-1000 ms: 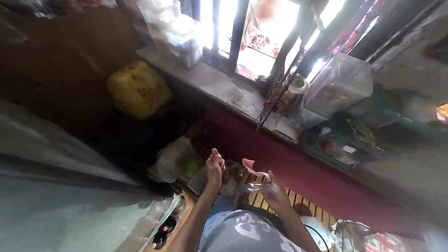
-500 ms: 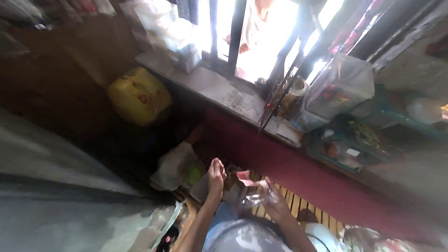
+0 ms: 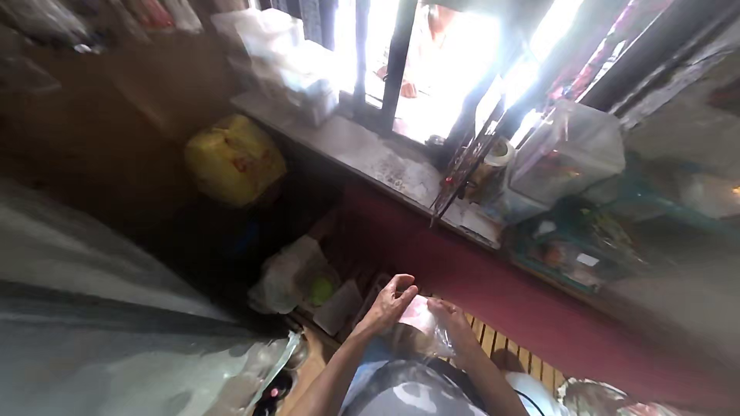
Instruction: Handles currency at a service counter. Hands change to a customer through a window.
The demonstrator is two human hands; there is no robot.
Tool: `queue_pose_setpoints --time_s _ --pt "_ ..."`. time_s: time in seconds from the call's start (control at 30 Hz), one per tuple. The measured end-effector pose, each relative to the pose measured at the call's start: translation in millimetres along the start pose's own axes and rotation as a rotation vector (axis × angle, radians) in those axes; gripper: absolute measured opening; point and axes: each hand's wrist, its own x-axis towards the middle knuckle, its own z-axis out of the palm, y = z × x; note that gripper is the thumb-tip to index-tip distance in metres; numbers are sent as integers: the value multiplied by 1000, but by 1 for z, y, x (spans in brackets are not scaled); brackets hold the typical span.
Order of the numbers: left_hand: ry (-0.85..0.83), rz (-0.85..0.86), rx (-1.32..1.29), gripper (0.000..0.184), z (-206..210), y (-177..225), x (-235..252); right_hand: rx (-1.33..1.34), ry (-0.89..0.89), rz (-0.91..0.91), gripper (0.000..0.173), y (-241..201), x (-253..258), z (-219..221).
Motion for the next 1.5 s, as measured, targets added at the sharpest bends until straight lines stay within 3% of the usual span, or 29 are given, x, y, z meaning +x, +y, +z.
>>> queue_pose_setpoints --time_s 0.13,0.37,0.57,0.67,0.8,1.0,1.23,1.37,1.5 --pt "-47 65 -61 40 -5 -20 0 -5 18 16 22 -2 -2 -4" --pt "49 62 -1 32 -18 -26 2 -21 27 48 25 8 0 -14" --pt "255 185 -56 28 -21 -15 9 -84 67 65 22 4 -1 -22" --pt "264 211 -153 37 -14 -1 10 -116 146 15 22 9 4 -34" --pt "77 241 -202 65 6 16 8 -136 194 -16 25 10 8 -43" --pt "84 329 34 39 23 18 21 -103 195 19 24 12 12 -36" --pt "104 290 107 28 5 26 43 67 255 36 23 20 18 -29" --pt "167 461 201 34 9 56 70 79 288 54 25 17 17 -28" --pt "353 665 211 46 25 89 122 95 295 40 26 17 18 -27"
